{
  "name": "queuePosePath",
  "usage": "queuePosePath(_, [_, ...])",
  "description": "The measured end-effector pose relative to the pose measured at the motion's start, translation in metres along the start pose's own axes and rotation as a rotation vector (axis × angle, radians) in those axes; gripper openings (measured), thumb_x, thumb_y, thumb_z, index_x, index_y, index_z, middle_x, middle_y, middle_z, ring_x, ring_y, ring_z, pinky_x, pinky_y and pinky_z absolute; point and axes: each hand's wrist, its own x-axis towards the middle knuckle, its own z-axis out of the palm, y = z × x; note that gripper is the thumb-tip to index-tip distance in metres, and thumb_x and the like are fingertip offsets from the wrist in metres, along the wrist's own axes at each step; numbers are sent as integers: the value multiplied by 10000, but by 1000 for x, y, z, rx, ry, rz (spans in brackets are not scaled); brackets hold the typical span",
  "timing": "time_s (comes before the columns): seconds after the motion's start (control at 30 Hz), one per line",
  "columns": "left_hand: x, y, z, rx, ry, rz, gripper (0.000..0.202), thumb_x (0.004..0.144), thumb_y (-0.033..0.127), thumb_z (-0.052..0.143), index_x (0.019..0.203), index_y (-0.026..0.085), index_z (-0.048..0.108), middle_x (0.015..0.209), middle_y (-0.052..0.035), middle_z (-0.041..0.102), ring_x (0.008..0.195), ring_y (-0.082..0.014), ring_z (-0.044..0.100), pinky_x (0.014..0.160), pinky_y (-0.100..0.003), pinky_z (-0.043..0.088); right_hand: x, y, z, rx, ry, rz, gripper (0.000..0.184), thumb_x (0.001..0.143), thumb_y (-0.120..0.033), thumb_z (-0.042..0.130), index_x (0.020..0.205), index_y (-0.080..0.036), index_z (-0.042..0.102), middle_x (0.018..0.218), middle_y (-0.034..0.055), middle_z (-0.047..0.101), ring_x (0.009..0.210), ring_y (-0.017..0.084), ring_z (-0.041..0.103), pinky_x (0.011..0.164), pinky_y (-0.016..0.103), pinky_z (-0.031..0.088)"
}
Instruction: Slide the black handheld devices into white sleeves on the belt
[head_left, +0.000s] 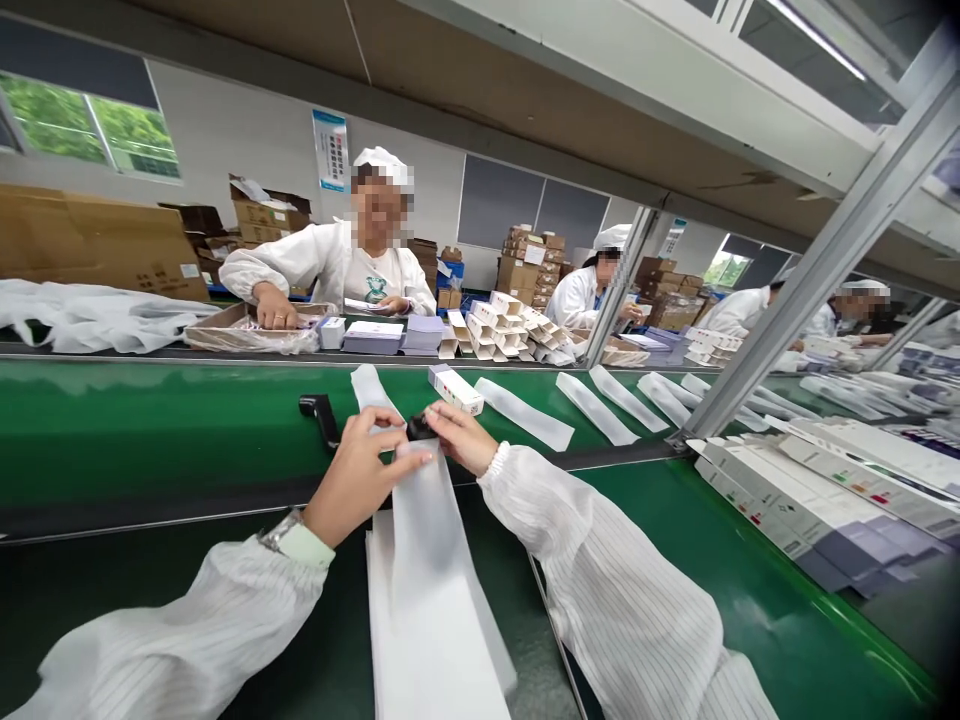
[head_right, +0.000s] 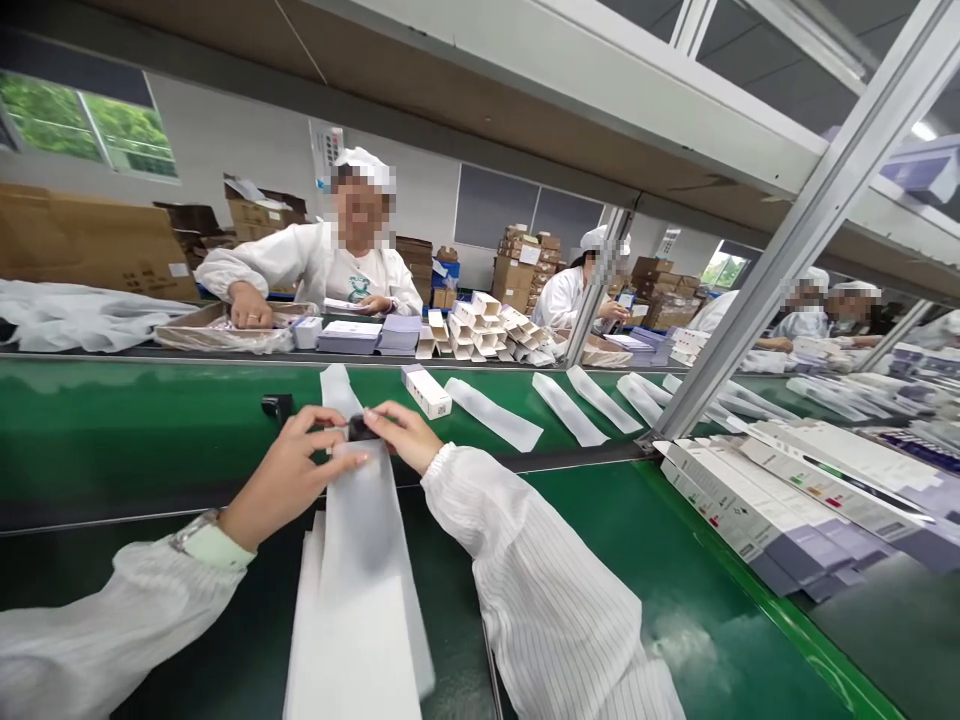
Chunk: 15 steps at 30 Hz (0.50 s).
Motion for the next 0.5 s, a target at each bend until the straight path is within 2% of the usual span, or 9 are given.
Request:
queuePosePath(0.07, [8,9,-3,-61,57,-32,338,680,449,514,510,157,479,943,-23,394,958,-204,392,844,-325,320,-6,-4,2,28,-156,114,424,649,-557,487,755,-154,562,738,21,567,726,132,546,681,278,433])
queuePosePath(0.17, [17,19,-8,-121,44,-27,369,669,433,529,459,142,446,964,-12,381,986,-200,379,861,-315,303,-17,-8,6,148,-414,257,579,606,-654,423,851,-148,560,842,62,582,809,168,547,712,325,419])
queuePosePath(0.23, [17,20,-10,-141,47,-28,334,674,430,527,503,149,468,986,-11,381,998,-197,377,841,-301,315,-18,-10,4,156,-444,249,562,553,-633,507,809,-136,564,762,53,586,708,161,558,644,311,430])
queuePosePath(0.27, [15,18,-10,-149,68,-44,282,683,431,516,591,165,501,1000,-14,381,993,-193,383,811,-291,334,-16,-12,0,133,-370,195,510,526,-594,568,737,-129,563,680,34,574,621,141,547,592,286,428])
queuePosePath(0.3, [11,14,-9,-153,96,-70,250,695,435,499,713,187,512,1009,-20,384,978,-189,394,774,-281,353,-12,-16,-5,105,-235,112,450,519,-550,607,673,-131,546,608,10,548,544,116,518,544,259,417])
queuePosePath(0.37, [-1,3,-4,-142,92,-135,319,713,454,461,924,214,449,990,-35,404,927,-186,421,714,-274,374,0,-28,-18,50,145,-109,373,589,-512,577,627,-150,499,531,-28,485,456,81,448,484,224,385])
queuePosePath(0.43, [-13,-9,1,-99,-52,-192,387,704,492,445,964,207,416,931,-43,435,883,-197,438,702,-290,377,15,-45,-35,-72,514,-352,363,709,-521,426,654,-165,468,536,-34,453,456,77,418,482,214,369])
queuePosePath(0.47, [-19,-14,3,-74,-157,-213,404,692,513,443,947,200,424,899,-43,446,869,-205,441,700,-298,378,23,-53,-43,-196,644,-463,370,752,-510,355,667,-167,463,551,-30,449,478,81,421,498,213,368])
queuePosePath(0.5, [-23,-18,4,-53,-271,-231,415,679,533,442,919,194,438,870,-41,455,854,-211,445,693,-302,379,30,-59,-50,-367,715,-550,376,780,-490,308,674,-164,464,569,-23,451,512,86,431,524,212,368])
